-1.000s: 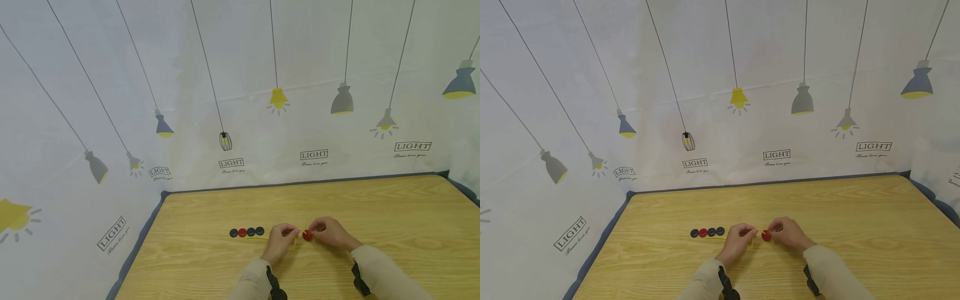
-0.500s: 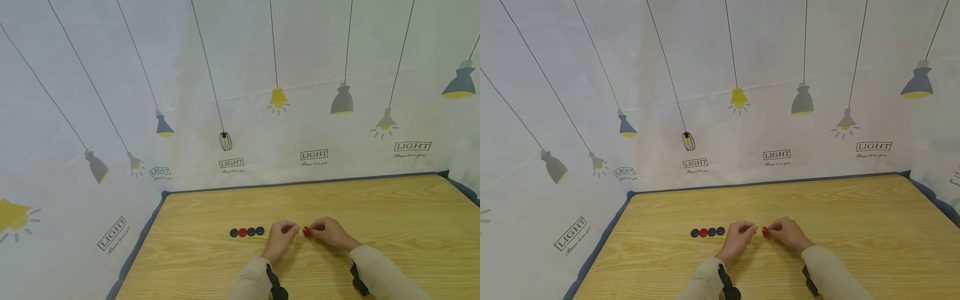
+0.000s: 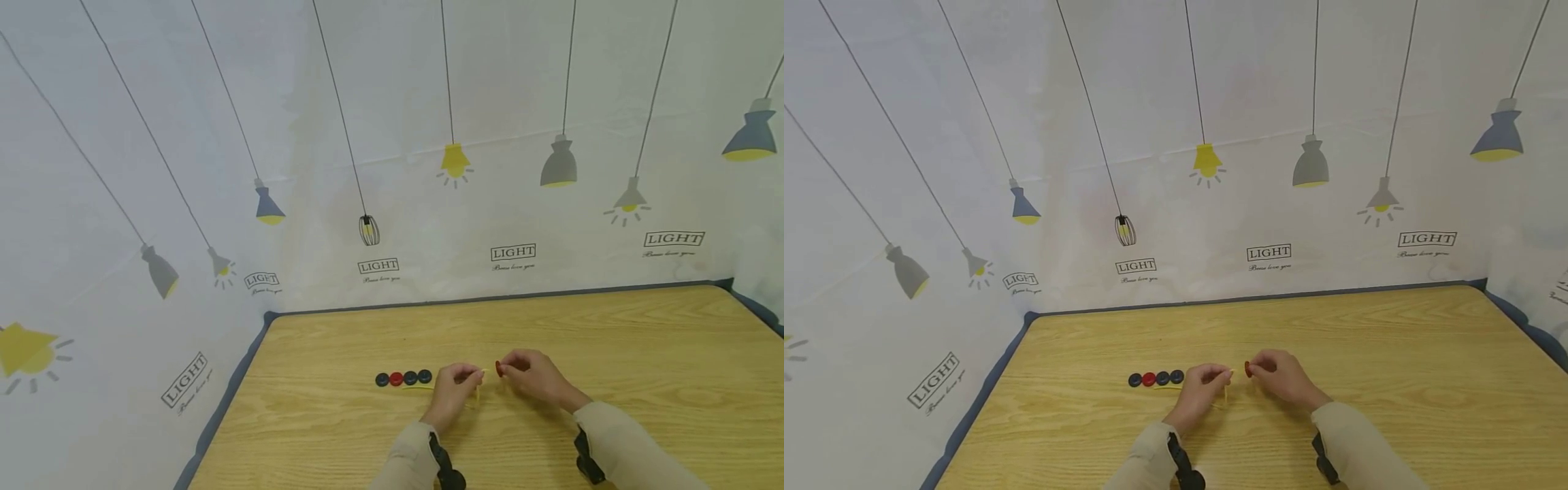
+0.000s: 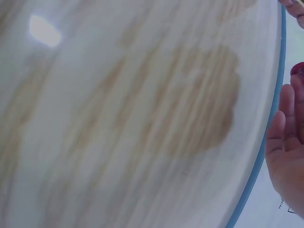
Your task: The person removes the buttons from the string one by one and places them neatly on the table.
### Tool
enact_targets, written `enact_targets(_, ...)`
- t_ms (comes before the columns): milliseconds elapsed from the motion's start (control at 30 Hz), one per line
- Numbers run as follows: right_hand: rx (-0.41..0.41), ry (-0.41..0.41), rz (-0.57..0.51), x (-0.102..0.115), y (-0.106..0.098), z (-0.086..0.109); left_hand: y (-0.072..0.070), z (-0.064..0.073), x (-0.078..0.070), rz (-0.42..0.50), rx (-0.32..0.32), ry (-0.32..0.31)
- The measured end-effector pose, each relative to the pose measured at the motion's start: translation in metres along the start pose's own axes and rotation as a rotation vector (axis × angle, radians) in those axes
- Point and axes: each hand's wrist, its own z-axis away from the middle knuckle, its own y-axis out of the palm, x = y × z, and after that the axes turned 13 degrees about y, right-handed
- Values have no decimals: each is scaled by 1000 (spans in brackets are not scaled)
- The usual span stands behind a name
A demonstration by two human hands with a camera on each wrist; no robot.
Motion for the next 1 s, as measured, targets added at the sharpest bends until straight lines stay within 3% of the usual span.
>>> enact_targets(133, -28, -9, -36, 5, -1, 2, -2, 1, 1, -2, 19, 6)
enact_targets(367, 19, -39, -134, 12, -3, 4, -3, 3, -3, 23, 70, -16)
enact_targets(800, 53, -52, -141, 16, 0, 6, 3, 2, -13, 128, 108, -15)
enact_targets(1000, 84, -49, -162, 18, 1, 8, 6, 1, -11, 98, 112, 19)
